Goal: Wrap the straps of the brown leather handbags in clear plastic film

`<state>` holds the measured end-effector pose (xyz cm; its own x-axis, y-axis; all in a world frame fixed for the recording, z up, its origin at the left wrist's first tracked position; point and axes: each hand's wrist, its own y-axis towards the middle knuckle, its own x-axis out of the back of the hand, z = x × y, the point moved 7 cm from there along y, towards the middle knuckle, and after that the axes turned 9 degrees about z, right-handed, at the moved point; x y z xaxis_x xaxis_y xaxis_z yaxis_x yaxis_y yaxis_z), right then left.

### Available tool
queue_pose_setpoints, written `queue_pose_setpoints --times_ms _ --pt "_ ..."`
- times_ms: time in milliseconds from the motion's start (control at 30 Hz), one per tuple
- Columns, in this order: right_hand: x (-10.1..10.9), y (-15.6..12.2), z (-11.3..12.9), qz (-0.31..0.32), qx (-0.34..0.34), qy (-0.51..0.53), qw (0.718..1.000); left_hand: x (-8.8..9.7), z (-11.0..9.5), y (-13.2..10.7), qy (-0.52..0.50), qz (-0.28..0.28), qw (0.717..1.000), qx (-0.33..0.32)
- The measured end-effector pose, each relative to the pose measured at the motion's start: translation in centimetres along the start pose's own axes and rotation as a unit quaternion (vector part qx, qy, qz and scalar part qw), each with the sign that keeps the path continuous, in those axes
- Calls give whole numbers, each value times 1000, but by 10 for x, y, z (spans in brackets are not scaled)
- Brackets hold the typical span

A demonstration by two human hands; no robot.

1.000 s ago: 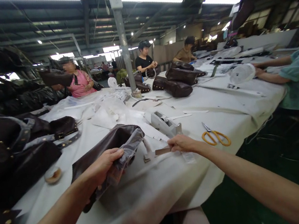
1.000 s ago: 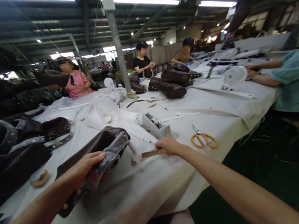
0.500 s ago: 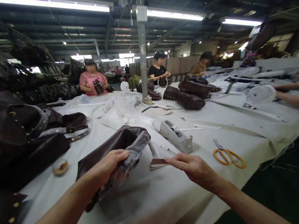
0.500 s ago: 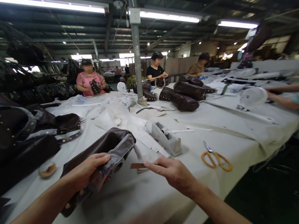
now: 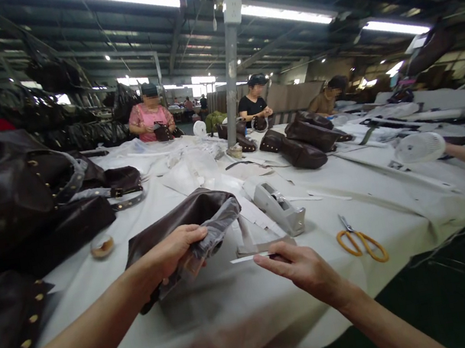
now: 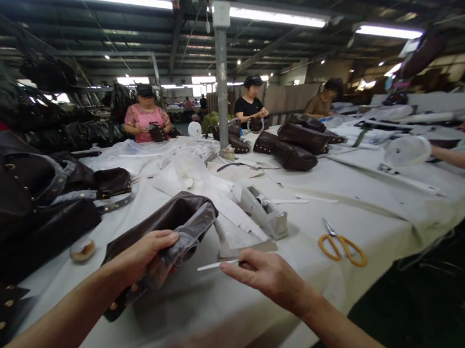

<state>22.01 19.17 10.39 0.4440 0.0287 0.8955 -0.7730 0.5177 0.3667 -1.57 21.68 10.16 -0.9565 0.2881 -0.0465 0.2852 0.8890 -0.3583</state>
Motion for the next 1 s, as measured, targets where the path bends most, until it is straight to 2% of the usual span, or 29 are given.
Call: queue_pose_setpoints --times_ms 133,300,367,433,533,700,1000 --pt "-14 2 -5 23 9 0 1000 0 2 2 -2 -11 1000 5" --pt "-74 -7 -30 135 -24 -83 987 -2 1 0 -3 -10 1000 2" --pt "-93 -14 -35 133 -23 -103 985 -3 1 0 -7 -6 1000 3" --pt "-103 -22 -36 108 -38 -108 988 -3 3 1 -11 -1 1000 6" --pt "-105 -27 -35 92 -73 -92 989 -4 5 4 -12 2 1000 3" --pt "-106 -19 -41 143 -138 19 980 -9 4 5 -6 9 1000 -4" --pt "-107 -18 -56 137 -133 140 972 -11 2 2 -11 0 1000 18"
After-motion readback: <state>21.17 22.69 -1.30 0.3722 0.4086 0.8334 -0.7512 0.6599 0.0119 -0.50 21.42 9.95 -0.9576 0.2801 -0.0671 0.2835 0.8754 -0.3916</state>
